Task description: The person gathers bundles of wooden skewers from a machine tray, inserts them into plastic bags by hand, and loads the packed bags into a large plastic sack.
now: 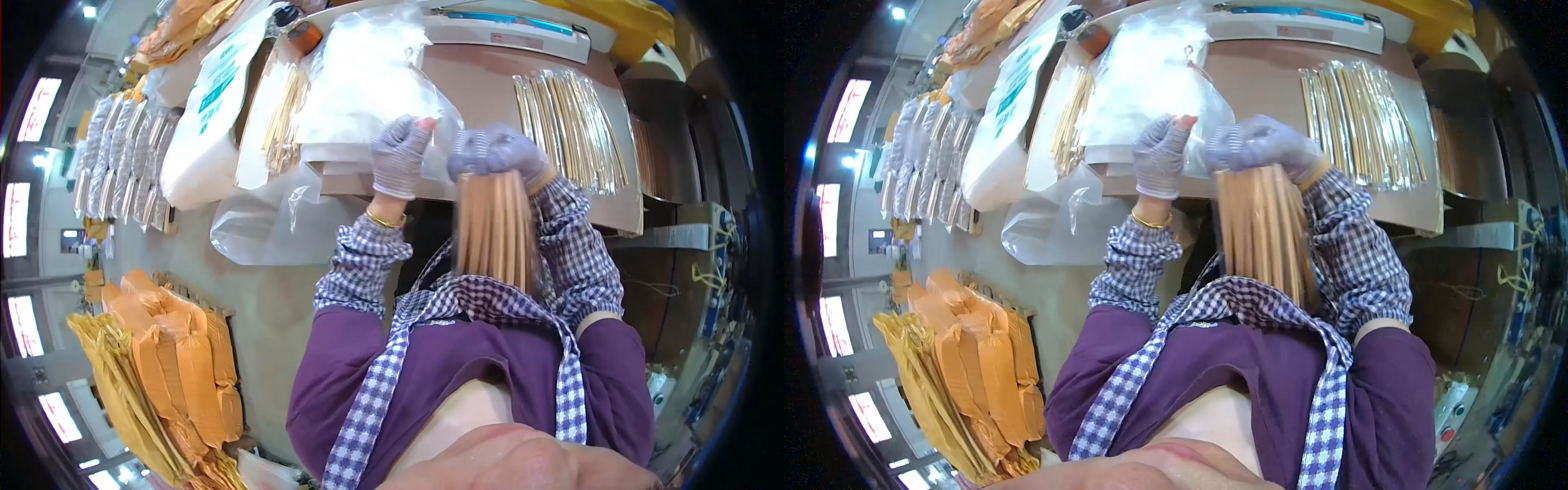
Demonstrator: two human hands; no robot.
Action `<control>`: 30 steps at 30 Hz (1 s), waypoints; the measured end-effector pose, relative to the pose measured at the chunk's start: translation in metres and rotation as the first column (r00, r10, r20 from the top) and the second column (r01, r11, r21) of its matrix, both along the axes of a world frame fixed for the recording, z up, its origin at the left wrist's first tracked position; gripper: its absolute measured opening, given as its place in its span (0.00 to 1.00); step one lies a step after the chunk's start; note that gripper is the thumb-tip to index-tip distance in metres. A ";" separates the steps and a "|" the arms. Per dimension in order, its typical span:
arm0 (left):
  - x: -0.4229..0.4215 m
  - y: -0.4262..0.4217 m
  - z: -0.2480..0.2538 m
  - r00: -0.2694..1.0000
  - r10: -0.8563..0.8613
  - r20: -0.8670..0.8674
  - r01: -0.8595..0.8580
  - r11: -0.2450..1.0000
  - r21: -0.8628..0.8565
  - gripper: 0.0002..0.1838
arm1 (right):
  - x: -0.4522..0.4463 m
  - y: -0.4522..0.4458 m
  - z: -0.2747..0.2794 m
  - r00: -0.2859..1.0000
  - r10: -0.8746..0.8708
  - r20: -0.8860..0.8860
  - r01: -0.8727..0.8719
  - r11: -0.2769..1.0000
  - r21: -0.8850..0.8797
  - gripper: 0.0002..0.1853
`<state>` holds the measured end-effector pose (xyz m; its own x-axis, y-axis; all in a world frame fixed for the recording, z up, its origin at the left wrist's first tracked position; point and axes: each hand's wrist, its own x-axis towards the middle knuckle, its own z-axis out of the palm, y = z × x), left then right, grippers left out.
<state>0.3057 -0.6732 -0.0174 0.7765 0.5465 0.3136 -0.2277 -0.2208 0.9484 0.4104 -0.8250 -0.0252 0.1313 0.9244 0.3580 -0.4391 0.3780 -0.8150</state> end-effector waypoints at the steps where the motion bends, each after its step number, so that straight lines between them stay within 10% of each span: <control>1: 0.001 -0.012 0.004 1.000 -0.018 -0.001 0.018 1.000 0.000 0.05 | 0.006 0.003 -0.013 0.997 -0.009 0.077 0.021 0.987 -0.158 0.17; 6: -0.039 -0.056 -0.024 0.925 -0.336 0.176 0.098 0.660 0.745 0.05 | -0.019 -0.011 -0.073 0.832 -0.515 -0.205 0.444 0.841 -0.309 0.28; 9: -0.081 -0.072 -0.049 0.907 -0.419 0.052 0.310 0.744 0.592 0.05 | -0.074 -0.060 -0.114 0.882 -0.452 -0.133 0.364 0.833 -0.417 0.48; 10: -0.104 -0.074 -0.071 0.797 -0.551 -0.247 0.583 0.808 0.079 0.06 | -0.097 -0.076 -0.112 0.846 -0.464 -0.262 0.287 0.811 -0.510 0.51; 11: -0.107 -0.075 -0.078 0.838 -0.512 -0.187 0.545 0.775 0.319 0.07 | -0.117 -0.080 -0.119 0.721 -0.587 -0.368 0.344 0.764 -0.546 0.53; 12: -0.106 -0.074 -0.082 0.870 -0.481 -0.111 0.458 0.705 0.541 0.09 | -0.113 -0.078 -0.145 0.749 -0.662 -0.011 0.589 0.674 -0.446 0.53; 13: -0.102 -0.070 -0.083 0.821 -0.553 -0.144 0.571 0.801 0.180 0.09 | -0.106 -0.077 -0.119 0.789 -0.614 0.003 0.547 0.701 -0.458 0.50; 14: -0.086 -0.059 -0.088 0.877 -0.463 -0.127 0.431 0.642 0.634 0.06 | -0.102 -0.074 -0.091 0.823 -0.568 0.009 0.504 0.723 -0.473 0.48; 16: -0.049 -0.034 -0.061 0.867 -0.450 -0.214 0.492 0.843 0.218 0.04 | -0.072 -0.050 -0.066 0.835 -0.549 0.031 0.477 0.696 -0.537 0.41; 18: -0.013 -0.016 -0.019 0.924 -0.367 -0.107 0.380 0.914 0.144 0.05 | -0.053 -0.019 -0.051 0.654 -0.752 0.087 0.737 0.607 -0.298 0.32; 20: 0.012 -0.004 0.014 0.928 -0.365 0.080 0.265 0.794 0.547 0.06 | -0.024 0.002 -0.054 -0.141 -0.686 0.714 0.884 0.237 0.403 0.25; 21: 0.016 -0.010 0.037 0.936 -0.351 0.034 0.304 0.854 0.423 0.06 | -0.023 0.003 -0.041 -0.151 -0.687 0.710 0.887 0.223 0.405 0.25; 23: 0.021 -0.014 0.051 0.934 -0.356 -0.018 0.345 0.890 0.298 0.07 | -0.023 -0.004 -0.007 0.137 -0.670 0.730 0.867 0.437 0.239 0.21; 25: 0.029 -0.010 0.047 0.639 -0.461 -0.616 0.554 0.831 -0.046 0.11 | -0.022 -0.008 -0.050 0.080 -0.566 0.820 0.858 0.458 0.232 0.20; 26: 0.043 0.010 0.001 0.537 -0.358 -0.764 0.756 0.605 0.248 0.15 | -0.019 -0.017 -0.067 0.028 -0.442 0.896 0.845 0.490 0.215 0.19; 28: 0.054 -0.021 0.022 0.288 -0.134 -0.948 0.924 0.299 0.238 0.19 | -0.011 -0.052 -0.068 0.331 -0.163 0.929 0.608 0.790 -0.078 0.18; 30: 0.068 -0.033 0.008 0.538 -0.314 -0.782 0.820 0.411 0.399 0.21 | 0.012 -0.085 -0.027 0.793 0.045 0.607 0.512 0.491 -0.705 0.22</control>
<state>0.3739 -0.7063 -0.0091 0.9274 -0.2874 -0.2396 -0.1170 -0.8309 0.5440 0.4226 -0.9104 -0.0525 0.4594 0.7712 -0.4407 0.1136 -0.5431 -0.8319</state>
